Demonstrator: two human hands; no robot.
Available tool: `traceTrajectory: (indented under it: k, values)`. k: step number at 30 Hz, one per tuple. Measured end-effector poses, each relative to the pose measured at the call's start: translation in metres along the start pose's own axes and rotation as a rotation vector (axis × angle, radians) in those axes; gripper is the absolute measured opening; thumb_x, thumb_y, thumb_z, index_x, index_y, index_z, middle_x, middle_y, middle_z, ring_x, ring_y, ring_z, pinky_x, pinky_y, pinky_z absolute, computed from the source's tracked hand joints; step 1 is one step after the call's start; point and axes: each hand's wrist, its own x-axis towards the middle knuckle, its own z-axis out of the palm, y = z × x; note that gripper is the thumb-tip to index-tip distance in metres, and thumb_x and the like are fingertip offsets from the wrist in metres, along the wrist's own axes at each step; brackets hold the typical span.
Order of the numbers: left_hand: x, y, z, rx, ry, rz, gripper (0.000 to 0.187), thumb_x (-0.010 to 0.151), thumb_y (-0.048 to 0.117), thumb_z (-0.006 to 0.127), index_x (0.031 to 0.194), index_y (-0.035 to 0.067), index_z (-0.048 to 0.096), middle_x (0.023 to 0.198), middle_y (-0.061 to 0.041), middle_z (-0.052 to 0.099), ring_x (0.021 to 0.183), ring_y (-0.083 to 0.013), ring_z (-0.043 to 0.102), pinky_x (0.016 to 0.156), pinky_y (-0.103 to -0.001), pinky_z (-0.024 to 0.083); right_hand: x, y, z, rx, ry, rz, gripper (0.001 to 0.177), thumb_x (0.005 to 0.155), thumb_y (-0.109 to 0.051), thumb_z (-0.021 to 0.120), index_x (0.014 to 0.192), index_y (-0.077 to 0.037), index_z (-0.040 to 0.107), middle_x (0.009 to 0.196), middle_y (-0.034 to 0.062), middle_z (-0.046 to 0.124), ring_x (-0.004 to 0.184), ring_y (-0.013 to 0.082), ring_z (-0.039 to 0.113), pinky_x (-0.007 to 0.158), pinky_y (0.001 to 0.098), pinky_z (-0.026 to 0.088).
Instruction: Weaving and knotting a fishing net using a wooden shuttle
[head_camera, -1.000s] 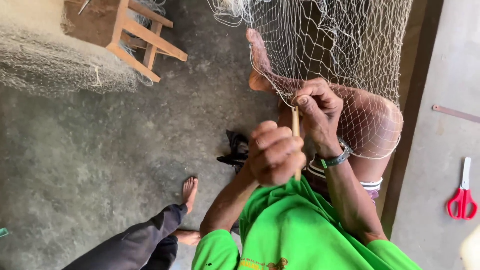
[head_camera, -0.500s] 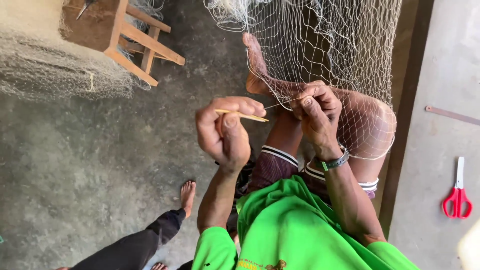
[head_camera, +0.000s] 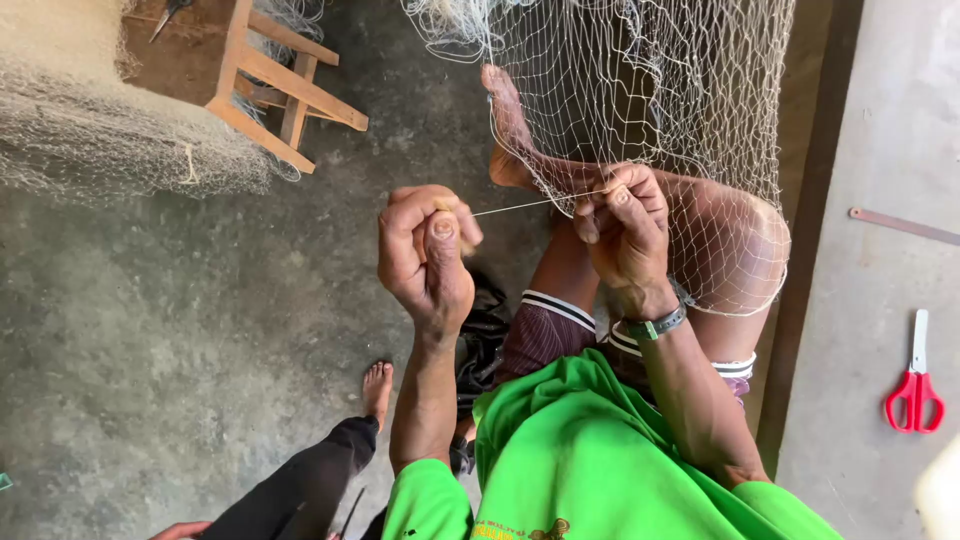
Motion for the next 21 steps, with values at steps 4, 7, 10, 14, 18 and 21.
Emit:
traceTrajectory:
  k: [4,7,10,14,18,21]
  values:
    - [-0.022,-0.02,-0.01,-0.116,-0.074,-0.324,0.02,0.12,0.011,0.06,0.116,-0.008,0.065,0.084,-0.015,0.067,0.06,-0.0115,0.062,0.052,-0.027,0.052,0.007,0.001,0.007,0.202,0.057,-0.019,0.012,0.11,-0.01,0.074,0.114,-0.002,0.066,0.099,0.0153,0.069,0.076,0.0235,0.078,0.05,0.0257,0.051]
    - [-0.032,-0.029,-0.006,-0.31,-0.084,-0.514,0.02,0.111,0.004,0.069,0.126,-0.009,0.064,0.089,-0.012,0.064,0.063,-0.0077,0.06,0.054,-0.024,0.052,0.01,-0.013,0.025,0.307,0.051,-0.02,0.009,0.113,-0.013,0.072,0.113,-0.011,0.064,0.116,0.0081,0.071,0.088,0.0185,0.081,0.054,0.0206,0.05]
    - [-0.046,-0.056,-0.01,-0.349,-0.122,-0.579,0.019,0.109,-0.002,0.066,0.125,-0.012,0.067,0.088,-0.013,0.062,0.059,-0.0073,0.059,0.05,-0.023,0.051,0.015,-0.014,0.024,0.545,-0.031,0.062,0.009,0.114,-0.012,0.069,0.109,-0.012,0.061,0.117,0.009,0.071,0.089,0.0228,0.081,0.053,0.0235,0.052]
    - [-0.017,-0.051,-0.021,-0.017,-0.257,-0.508,0.025,0.114,-0.001,0.06,0.13,-0.013,0.073,0.091,-0.018,0.073,0.058,-0.0127,0.067,0.051,-0.029,0.057,0.018,-0.01,0.013,0.514,-0.117,0.134,0.002,0.116,-0.013,0.065,0.116,-0.012,0.064,0.108,0.0056,0.065,0.092,0.023,0.079,0.055,0.0255,0.053]
    - [0.018,-0.054,-0.026,0.416,-0.346,-0.108,0.011,0.112,0.0,0.074,0.12,-0.003,0.08,0.096,-0.018,0.078,0.082,-0.0331,0.08,0.071,-0.04,0.066,0.022,-0.005,-0.008,0.323,-0.197,0.164,0.007,0.117,-0.015,0.062,0.114,-0.01,0.06,0.104,0.0077,0.059,0.097,0.0279,0.082,0.056,0.0267,0.056]
    - [0.035,-0.028,-0.024,0.567,-0.356,0.018,0.003,0.111,0.005,0.08,0.111,0.003,0.079,0.096,-0.011,0.076,0.085,-0.0282,0.08,0.075,-0.036,0.067,0.029,0.002,-0.016,0.124,-0.207,0.119,0.01,0.117,-0.021,0.061,0.112,-0.012,0.06,0.105,0.0073,0.062,0.095,0.0253,0.083,0.055,0.024,0.055]
